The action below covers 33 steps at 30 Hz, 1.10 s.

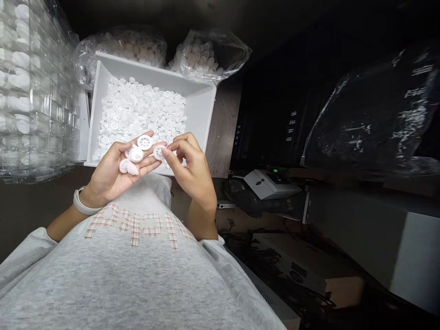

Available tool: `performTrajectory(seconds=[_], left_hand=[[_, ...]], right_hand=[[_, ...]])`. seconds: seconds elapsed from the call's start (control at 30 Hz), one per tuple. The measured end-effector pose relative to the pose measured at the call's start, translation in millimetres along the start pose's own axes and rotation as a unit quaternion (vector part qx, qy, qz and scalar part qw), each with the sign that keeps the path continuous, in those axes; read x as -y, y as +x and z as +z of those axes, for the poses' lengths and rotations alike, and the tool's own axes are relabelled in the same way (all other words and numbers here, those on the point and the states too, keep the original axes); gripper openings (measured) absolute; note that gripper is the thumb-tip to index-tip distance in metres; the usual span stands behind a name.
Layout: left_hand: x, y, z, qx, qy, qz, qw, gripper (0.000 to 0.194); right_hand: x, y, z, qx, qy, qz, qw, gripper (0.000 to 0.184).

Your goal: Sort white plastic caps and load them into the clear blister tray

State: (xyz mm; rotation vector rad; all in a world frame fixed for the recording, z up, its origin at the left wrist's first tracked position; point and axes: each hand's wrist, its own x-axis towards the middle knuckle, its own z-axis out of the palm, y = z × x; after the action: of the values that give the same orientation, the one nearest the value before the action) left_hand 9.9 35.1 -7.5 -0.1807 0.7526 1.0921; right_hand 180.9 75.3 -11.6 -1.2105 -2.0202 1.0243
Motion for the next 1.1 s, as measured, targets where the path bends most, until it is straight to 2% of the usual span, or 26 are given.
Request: performTrajectory(seconds=[0.1, 0.4, 0.53, 0.67, 0.73, 0.93, 1.1], left_hand=[[1.3, -0.7, -2.8, 0.004, 0.009, 0.0, 1.0, 0.055], [-0.5, -2.1, -1.7, 0.001, 0.016, -0.008, 1.0, 0.053], [-1.2, -1.5, -2.2, -0.01, 0.032, -0.013, 0.999, 0.046], [-0.5, -1.8, -1.7, -0.028, 0.028, 0.011, 0.999, 0.03], [-0.5, -2.3, -1.5, -0.031, 0.023, 0.011, 0.999, 0.028], [-2.9, -3.7, -2.8, 0.011, 0.023, -0.007, 1.0, 0.042], [-2.1, -4.7, -4.6, 0.027, 0.029, -0.02, 0.999, 0.048]], right_hand=[[0.2, -0.3, 2.1, 0.002, -0.02, -0.011, 1.0, 0.024], [9.1, -6.9, 9.4, -0.08, -0.126, -0.11, 0.983, 0.012], [16.2, -8.1, 14.1, -0.019, -0.189, -0.159, 0.969, 0.025], [19.2, -7.0, 20.9, 0.03, -0.238, -0.16, 0.957, 0.029], [20.2, -6.8, 22.0, 0.027, -0.241, -0.158, 0.957, 0.026], [21.1, -10.6, 19.5, -0.015, -0.185, -0.201, 0.962, 0.012], [16.2, -19.3, 21.1, -0.046, -0.157, -0.227, 0.96, 0.013]])
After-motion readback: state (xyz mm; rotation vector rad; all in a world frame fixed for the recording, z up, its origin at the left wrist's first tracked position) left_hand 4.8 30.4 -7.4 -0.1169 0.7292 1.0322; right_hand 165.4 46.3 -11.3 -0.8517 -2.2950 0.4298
